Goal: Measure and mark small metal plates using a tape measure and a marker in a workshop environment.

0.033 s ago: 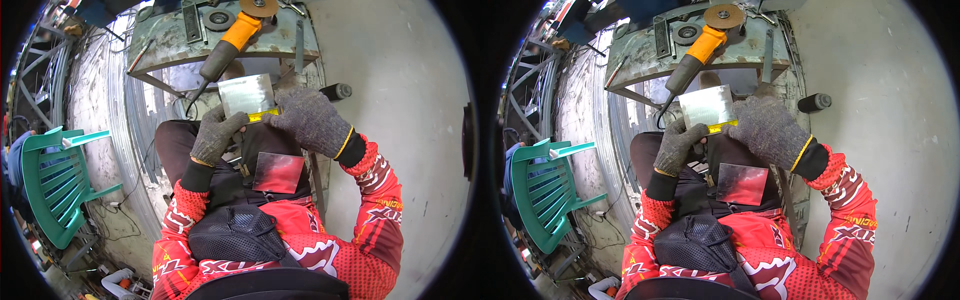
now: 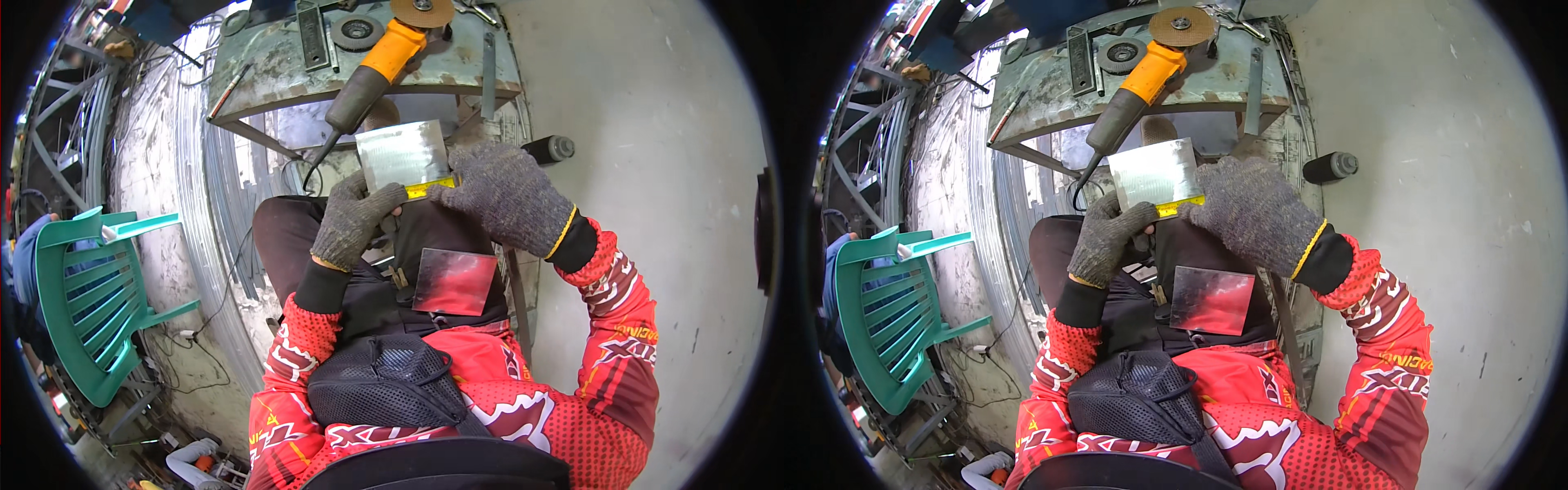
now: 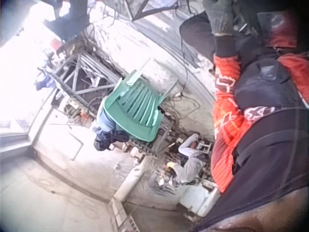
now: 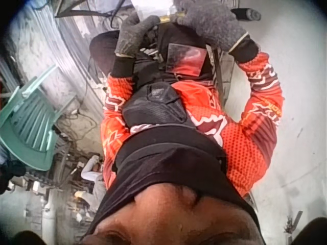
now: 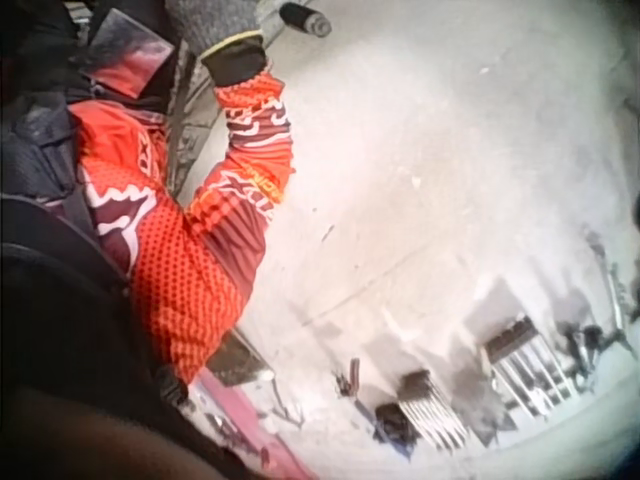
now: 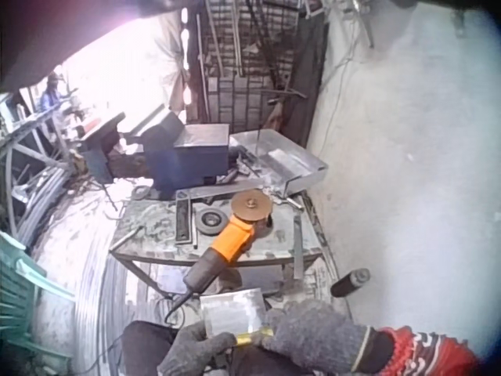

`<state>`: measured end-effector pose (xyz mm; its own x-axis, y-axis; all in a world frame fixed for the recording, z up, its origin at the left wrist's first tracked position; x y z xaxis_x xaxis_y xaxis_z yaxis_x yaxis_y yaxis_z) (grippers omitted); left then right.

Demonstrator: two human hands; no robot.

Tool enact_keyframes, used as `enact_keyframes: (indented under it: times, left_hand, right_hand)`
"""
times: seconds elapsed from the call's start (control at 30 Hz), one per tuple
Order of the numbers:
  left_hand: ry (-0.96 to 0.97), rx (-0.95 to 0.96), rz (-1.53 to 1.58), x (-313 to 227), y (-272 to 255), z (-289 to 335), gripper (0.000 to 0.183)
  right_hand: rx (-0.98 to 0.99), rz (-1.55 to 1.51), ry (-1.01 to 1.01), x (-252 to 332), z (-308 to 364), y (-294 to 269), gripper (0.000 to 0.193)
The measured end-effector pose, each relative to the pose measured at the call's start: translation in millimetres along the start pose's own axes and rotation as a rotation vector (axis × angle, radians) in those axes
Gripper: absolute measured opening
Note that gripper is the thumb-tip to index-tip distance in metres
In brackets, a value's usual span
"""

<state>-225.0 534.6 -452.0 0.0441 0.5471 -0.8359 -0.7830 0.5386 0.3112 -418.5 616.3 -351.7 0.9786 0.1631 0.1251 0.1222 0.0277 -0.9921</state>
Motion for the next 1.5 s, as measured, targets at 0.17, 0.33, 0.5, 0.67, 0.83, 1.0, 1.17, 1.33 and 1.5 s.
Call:
enact_keyframes:
  times: [0.17,0.33,0.5,0.67,0.83,1.0,1.17,1.33,1.5]
  left_hand:
    - [0.048,-0.002,-0.079,-0.6,1.0,-0.9,0.026]
    - [0.092,-0.053,-0.111,-0.9,3.7,0.3,0.026]
    - [0.064,-0.04,-0.08,1.3,4.5,-0.7,0.027]
    - [0.092,-0.049,-0.073,2.9,3.5,-1.1,0.027]
    - [0.083,-0.051,-0.073,1.0,4.1,0.8,0.027]
    - [0.065,-0.063,-0.056,-2.7,7.0,4.0,0.027]
    - [0.067,-0.041,-0.081,-4.4,5.8,3.6,0.027]
    - [0.061,-0.033,-0.14,-4.2,2.9,3.5,0.027]
    - [0.114,-0.054,-0.201,-7.1,5.0,2.2,0.026]
  right_hand:
    - [0.028,0.134,-0.108,2.1,0.2,-5.4,0.037]
    - [-0.01,0.134,-0.243,-0.7,2.1,-15.1,0.032]
    - [0.045,-0.066,-0.069,-19.6,12.4,-15.2,0.04]
    - [0.015,-0.076,-0.048,-23.8,20.0,-6.4,0.039]
    - [-0.001,-0.057,-0.052,-24.6,22.8,-2.0,0.037]
    - [-0.018,-0.013,-0.069,-24.6,25.5,-1.2,0.037]
    - [-0.044,-0.086,-0.073,-24.1,25.8,-4.4,0.045]
    - [-0.07,-0.239,-0.002,-22.3,22.3,-13.4,0.063]
    - [-0.023,-0.38,0.01,-25.5,22.1,-30.1,0.071]
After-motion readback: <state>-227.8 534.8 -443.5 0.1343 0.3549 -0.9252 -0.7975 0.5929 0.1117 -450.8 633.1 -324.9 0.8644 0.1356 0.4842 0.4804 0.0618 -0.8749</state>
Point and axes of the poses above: each hand's wrist, its own z-axis away from the middle knuckle, its own y-axis out of the palm, x = y × z, the point moved 4 cm from there along -z, towards the middle knuckle, and after that the axes turned 7 degrees about z, right-handed, at the moved point
